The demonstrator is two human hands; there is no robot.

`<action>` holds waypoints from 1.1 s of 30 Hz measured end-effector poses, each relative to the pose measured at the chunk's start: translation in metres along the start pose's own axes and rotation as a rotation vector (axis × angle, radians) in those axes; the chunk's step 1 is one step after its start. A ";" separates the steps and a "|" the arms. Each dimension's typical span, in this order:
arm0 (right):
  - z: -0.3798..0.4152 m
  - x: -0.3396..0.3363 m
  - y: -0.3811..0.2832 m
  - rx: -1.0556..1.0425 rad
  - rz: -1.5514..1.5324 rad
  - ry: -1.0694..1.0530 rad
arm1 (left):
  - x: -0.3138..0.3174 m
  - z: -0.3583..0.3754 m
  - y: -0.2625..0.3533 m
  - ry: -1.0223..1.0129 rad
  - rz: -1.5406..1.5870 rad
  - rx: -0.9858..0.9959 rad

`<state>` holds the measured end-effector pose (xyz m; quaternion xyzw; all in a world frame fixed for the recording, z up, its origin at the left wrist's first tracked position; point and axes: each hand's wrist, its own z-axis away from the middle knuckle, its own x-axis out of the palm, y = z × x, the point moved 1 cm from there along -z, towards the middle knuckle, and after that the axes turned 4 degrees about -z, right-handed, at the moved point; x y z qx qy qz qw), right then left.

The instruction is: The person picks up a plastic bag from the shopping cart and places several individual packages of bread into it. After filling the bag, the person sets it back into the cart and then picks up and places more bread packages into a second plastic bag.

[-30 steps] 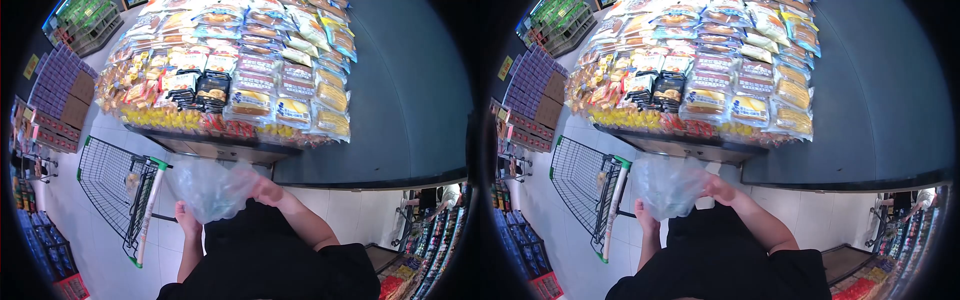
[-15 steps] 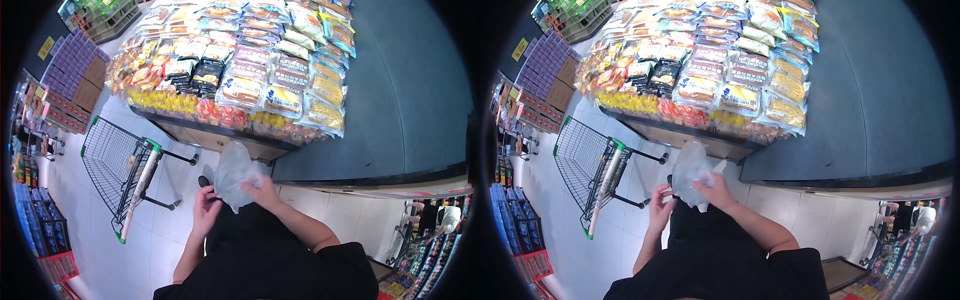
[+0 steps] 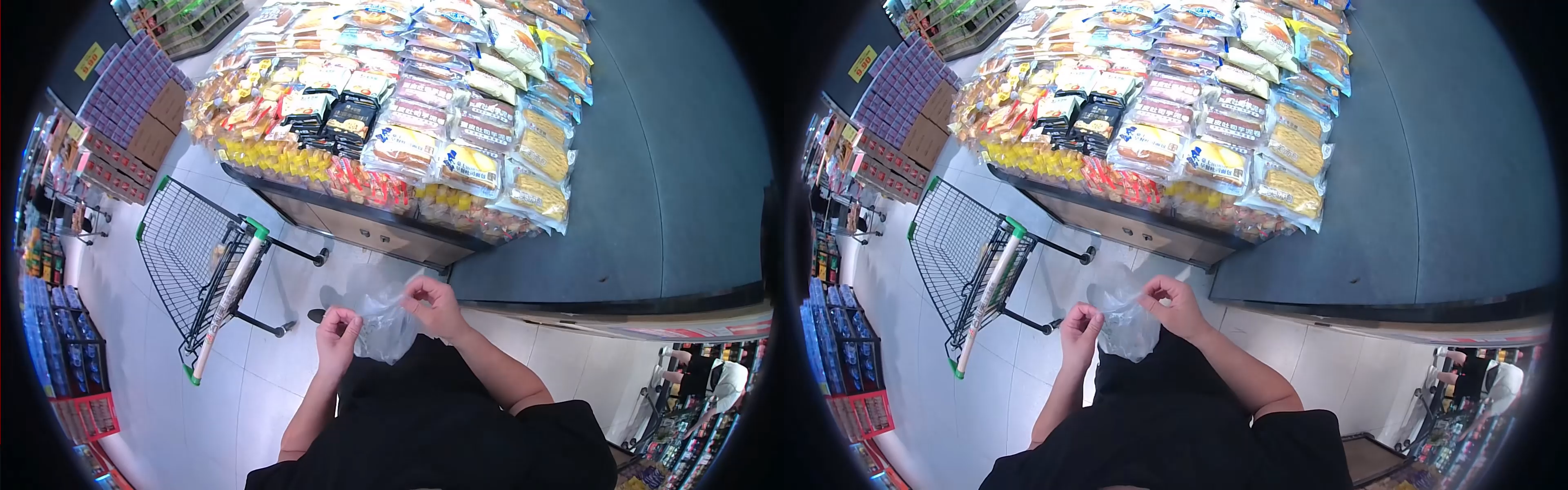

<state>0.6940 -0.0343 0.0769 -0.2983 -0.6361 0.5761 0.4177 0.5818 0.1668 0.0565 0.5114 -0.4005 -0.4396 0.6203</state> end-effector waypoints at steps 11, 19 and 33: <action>-0.019 0.023 -0.044 -0.213 0.015 -0.095 | -0.002 -0.014 0.019 0.073 0.293 0.143; -0.019 0.015 -0.014 -0.048 0.186 -0.119 | -0.012 -0.006 0.016 0.065 0.506 0.074; -0.018 0.038 -0.037 -0.045 0.317 -0.232 | 0.000 0.025 0.070 0.458 -0.358 0.460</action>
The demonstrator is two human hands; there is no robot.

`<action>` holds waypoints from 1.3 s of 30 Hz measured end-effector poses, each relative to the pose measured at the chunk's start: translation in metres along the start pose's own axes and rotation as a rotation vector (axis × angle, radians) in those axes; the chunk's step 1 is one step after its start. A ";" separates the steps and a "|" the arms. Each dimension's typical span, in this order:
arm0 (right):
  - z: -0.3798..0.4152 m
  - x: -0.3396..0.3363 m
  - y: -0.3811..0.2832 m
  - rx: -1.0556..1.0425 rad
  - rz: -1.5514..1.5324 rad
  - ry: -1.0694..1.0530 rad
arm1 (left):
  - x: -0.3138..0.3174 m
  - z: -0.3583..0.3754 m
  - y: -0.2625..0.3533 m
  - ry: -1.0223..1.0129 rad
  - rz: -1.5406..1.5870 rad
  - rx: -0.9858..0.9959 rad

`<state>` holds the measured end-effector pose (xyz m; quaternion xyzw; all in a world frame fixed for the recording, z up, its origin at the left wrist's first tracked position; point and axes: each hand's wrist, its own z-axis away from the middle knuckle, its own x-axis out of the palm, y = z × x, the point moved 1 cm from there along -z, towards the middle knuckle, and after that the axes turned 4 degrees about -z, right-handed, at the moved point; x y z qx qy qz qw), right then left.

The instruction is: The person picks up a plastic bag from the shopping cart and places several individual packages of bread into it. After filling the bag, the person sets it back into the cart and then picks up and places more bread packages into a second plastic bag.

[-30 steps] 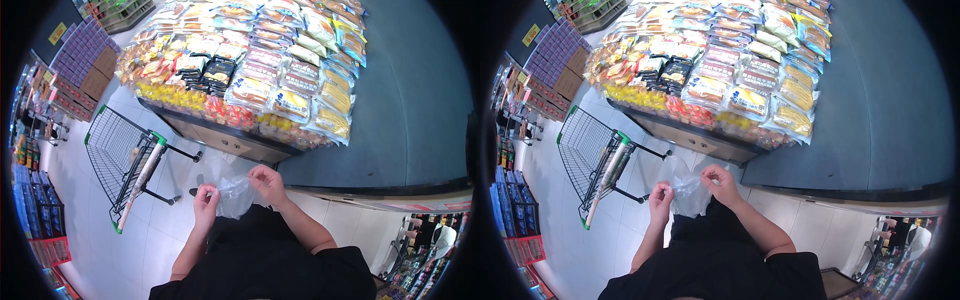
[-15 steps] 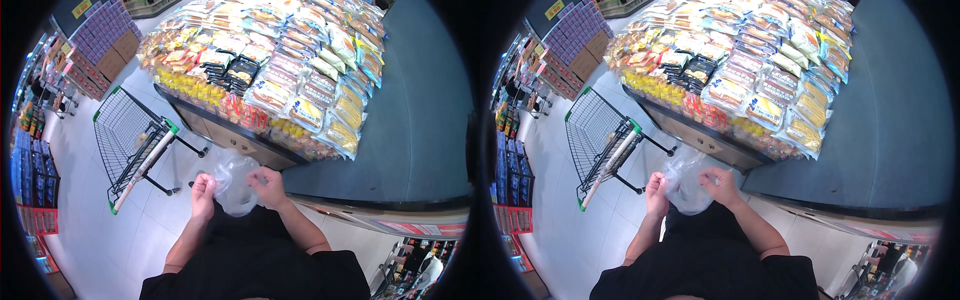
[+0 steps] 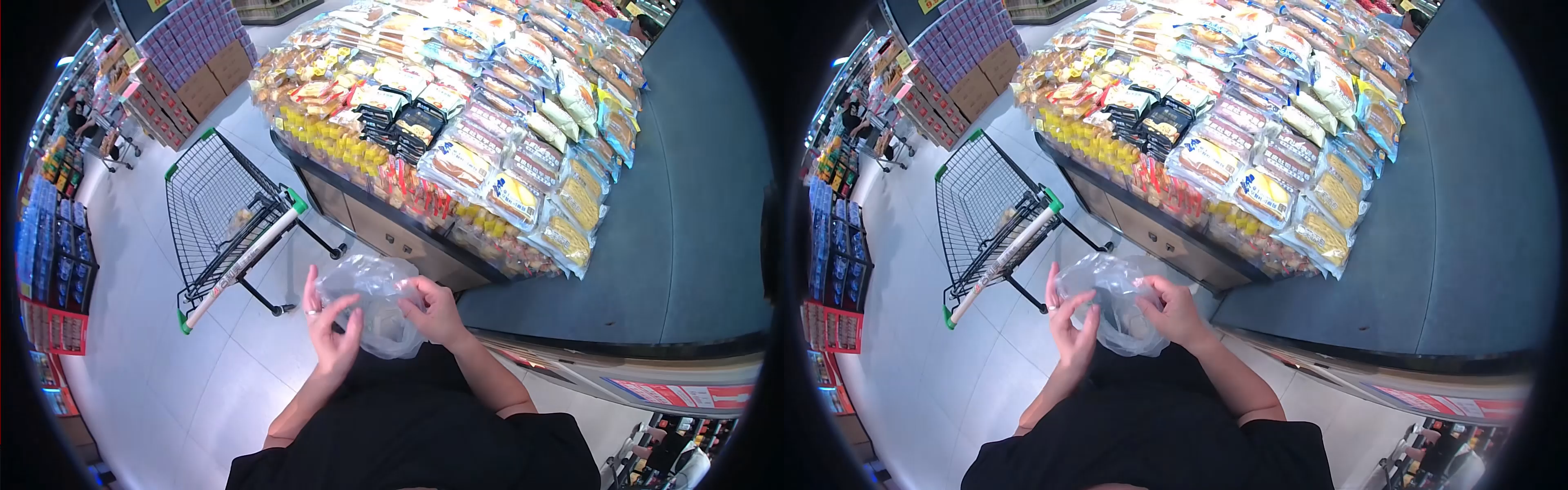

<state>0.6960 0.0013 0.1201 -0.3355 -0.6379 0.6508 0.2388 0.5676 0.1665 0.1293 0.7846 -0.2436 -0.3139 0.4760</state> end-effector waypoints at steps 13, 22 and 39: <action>-0.083 -0.025 -0.018 -0.039 0.216 0.185 | -0.036 -0.047 -0.035 -0.372 -0.057 -0.196; -0.198 -0.017 -0.101 -0.406 0.522 0.122 | -0.042 -0.110 -0.047 -0.514 0.256 -0.151; -0.378 -0.030 -0.087 -0.149 1.308 -0.014 | -0.084 -0.162 -0.085 -0.494 0.334 -0.094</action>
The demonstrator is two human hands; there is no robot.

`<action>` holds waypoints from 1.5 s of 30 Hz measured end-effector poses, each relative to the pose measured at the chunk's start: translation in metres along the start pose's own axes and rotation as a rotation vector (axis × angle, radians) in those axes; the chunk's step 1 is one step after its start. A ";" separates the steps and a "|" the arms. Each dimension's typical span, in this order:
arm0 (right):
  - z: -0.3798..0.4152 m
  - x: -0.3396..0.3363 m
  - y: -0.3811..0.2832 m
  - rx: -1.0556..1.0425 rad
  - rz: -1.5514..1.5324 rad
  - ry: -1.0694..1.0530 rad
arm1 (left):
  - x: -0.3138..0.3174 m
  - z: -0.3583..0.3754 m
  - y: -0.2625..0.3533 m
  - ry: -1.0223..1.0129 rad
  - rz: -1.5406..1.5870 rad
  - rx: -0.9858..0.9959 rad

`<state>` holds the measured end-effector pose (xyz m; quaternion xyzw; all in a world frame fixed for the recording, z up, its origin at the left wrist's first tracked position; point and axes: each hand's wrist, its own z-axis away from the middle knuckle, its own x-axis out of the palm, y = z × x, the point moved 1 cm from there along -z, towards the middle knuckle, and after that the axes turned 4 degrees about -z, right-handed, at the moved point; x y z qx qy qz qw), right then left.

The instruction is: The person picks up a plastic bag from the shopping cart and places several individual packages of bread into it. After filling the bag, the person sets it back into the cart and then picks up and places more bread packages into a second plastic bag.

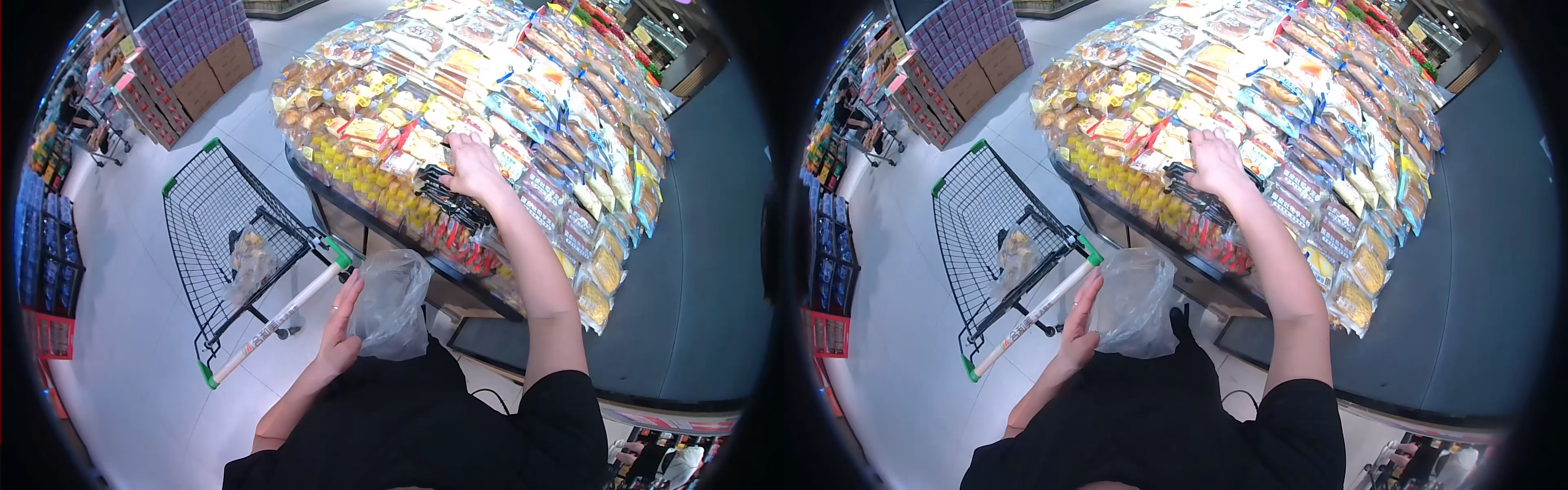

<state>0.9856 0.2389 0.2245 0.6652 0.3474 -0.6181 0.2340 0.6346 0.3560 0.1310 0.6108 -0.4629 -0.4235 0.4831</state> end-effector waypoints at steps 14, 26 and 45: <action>-0.019 0.011 0.016 -0.211 -0.058 -0.039 | 0.034 -0.038 0.001 0.080 -0.076 0.000; 0.103 -0.018 -0.056 -0.274 -1.257 0.027 | 0.050 -0.069 0.001 0.119 -0.074 0.075; 0.107 -0.008 -0.047 -0.725 -0.939 -0.614 | 0.050 -0.071 0.028 0.093 -0.297 0.185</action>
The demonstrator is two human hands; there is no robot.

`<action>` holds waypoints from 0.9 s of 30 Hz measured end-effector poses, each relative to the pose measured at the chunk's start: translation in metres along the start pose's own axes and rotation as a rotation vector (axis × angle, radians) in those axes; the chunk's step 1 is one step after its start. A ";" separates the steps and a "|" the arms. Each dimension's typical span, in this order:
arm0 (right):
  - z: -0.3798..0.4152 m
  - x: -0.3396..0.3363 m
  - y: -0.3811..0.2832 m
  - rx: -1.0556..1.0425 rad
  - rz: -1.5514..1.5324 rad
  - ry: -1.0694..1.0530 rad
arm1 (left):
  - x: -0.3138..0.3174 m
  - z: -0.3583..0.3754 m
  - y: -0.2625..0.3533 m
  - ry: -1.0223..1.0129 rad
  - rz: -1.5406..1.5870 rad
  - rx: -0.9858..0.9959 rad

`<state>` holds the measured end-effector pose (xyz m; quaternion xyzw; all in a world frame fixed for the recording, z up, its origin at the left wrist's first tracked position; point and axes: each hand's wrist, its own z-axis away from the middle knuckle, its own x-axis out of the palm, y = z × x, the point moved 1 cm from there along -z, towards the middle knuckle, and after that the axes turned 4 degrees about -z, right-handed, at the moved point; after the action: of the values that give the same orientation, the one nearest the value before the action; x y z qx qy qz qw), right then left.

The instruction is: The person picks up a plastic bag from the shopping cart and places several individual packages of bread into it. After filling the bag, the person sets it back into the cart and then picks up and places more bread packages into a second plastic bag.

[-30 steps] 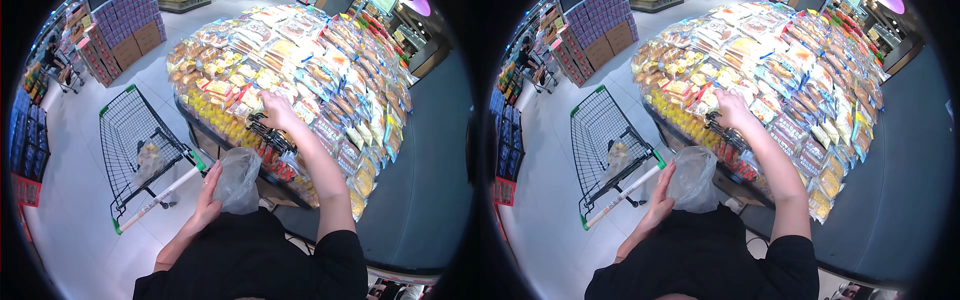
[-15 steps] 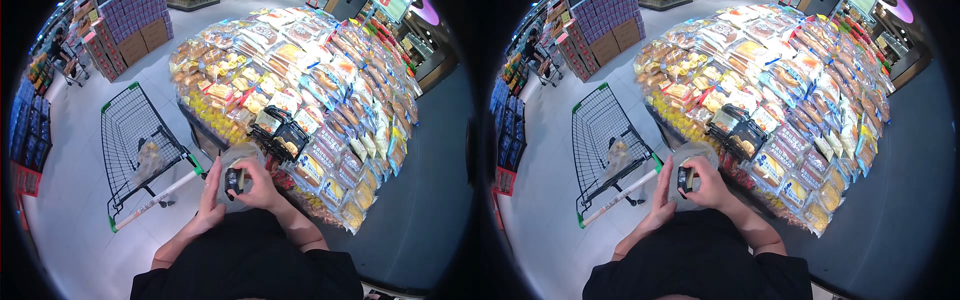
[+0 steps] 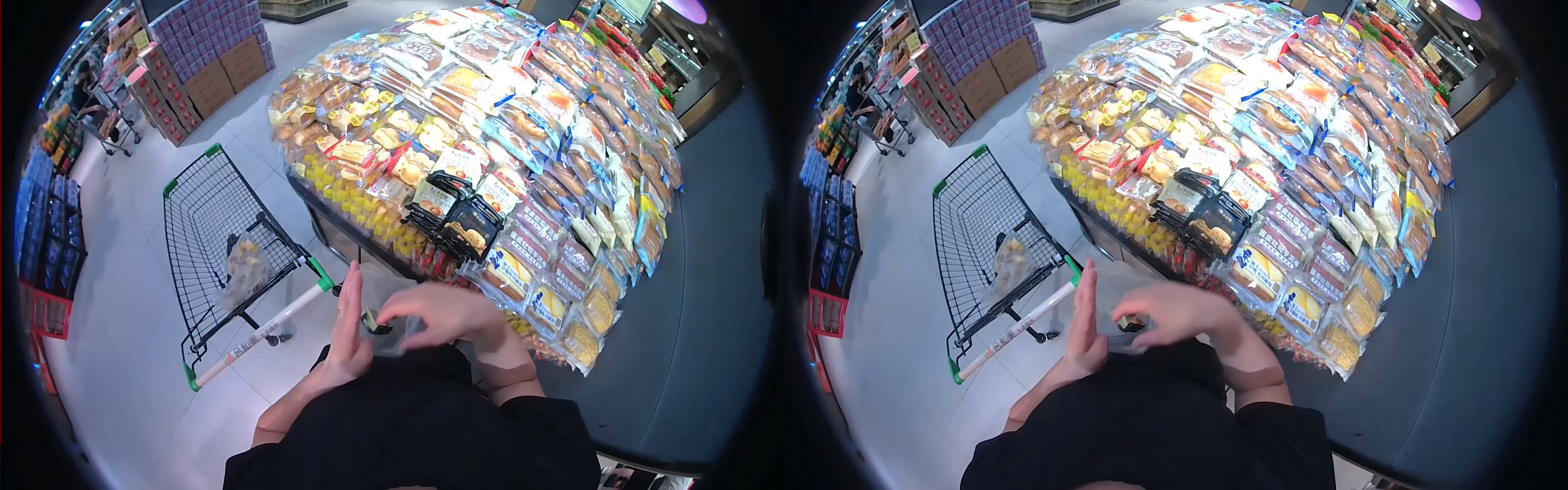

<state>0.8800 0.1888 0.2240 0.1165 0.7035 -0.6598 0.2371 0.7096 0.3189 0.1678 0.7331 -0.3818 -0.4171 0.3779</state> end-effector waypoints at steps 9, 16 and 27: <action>0.009 -0.163 0.061 0.665 0.823 0.703 | 0.006 0.004 -0.012 -0.037 0.008 -0.039; 0.002 -0.168 0.100 0.761 0.997 0.560 | -0.007 0.009 -0.007 0.063 0.099 -0.096; 0.009 -0.107 -0.005 -0.048 -0.203 0.363 | -0.018 0.011 -0.004 0.170 0.132 -0.101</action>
<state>0.9713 0.1950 0.2798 0.1562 0.7583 -0.6316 0.0413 0.6942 0.3333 0.1663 0.7194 -0.3743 -0.3461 0.4719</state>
